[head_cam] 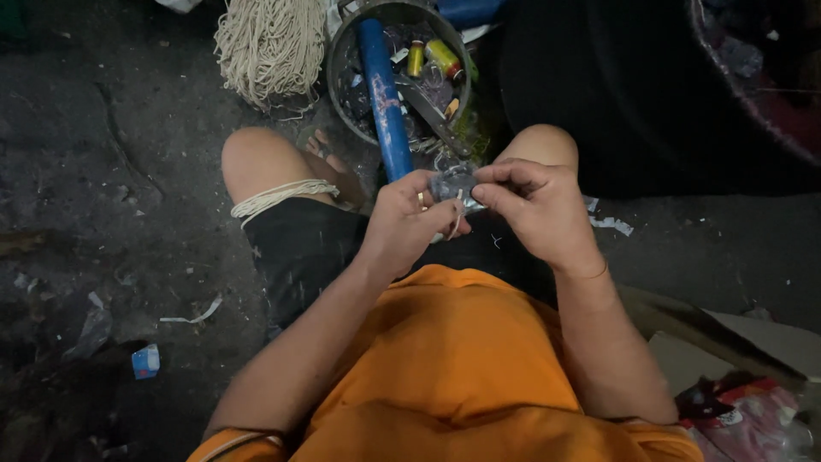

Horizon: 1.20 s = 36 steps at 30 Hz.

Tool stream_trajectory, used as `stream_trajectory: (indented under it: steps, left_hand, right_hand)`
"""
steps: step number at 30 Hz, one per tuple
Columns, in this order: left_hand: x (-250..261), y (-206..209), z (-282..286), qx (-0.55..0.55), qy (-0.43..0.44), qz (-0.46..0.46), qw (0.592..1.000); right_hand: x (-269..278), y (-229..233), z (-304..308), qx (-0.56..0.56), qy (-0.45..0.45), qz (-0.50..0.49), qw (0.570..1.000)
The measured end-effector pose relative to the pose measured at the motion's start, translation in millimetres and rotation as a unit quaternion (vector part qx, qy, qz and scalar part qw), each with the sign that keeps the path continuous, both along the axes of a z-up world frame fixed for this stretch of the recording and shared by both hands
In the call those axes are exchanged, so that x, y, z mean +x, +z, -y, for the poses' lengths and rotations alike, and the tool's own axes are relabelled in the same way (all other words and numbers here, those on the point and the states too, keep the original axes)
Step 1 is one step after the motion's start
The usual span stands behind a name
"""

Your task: Attaching metal tabs to candle wicks using a small hand tool

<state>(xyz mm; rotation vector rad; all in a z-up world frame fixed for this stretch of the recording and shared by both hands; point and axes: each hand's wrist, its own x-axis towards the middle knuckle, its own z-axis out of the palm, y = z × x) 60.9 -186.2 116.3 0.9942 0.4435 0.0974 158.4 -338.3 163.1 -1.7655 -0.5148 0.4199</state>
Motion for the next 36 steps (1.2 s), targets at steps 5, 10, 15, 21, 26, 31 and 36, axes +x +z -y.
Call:
stream_trajectory:
  steps: [5, 10, 15, 21, 26, 31, 36]
  left_hand:
    - [-0.9, 1.8, -0.5, 0.049, -0.027, 0.008, 0.998]
    - [-0.7, -15.1, 2.3, 0.018, -0.025, 0.002, 1.0]
    - [-1.9, -5.2, -0.5, 0.006, -0.038, -0.017, 0.999]
    - [-2.6, -12.9, 5.4, 0.035, -0.074, -0.04, 0.996]
    - [-5.5, -13.5, 2.4, -0.058, -0.075, -0.022, 0.995]
    - [-6.3, -33.6, 4.9, -0.072, -0.078, -0.004, 0.994]
    - [-1.1, -56.5, 7.4, -0.048, -0.093, -0.019, 0.994]
  right_hand:
    - [4.9, 0.3, 2.9, -0.025, 0.04, 0.026, 0.999]
    - [7.4, -4.3, 6.9, -0.026, 0.062, 0.027, 0.997]
    - [2.6, -1.8, 5.2, 0.003, 0.035, -0.013, 0.999]
    - [-4.6, -9.0, 2.6, -0.003, 0.041, -0.028, 0.999]
    - [-1.5, -18.7, 3.8, -0.011, 0.023, -0.042, 0.999]
    - [5.8, -33.6, 5.1, -0.015, 0.02, -0.074, 0.997]
    - [15.2, -58.4, 6.5, 0.01, 0.005, -0.145, 0.989]
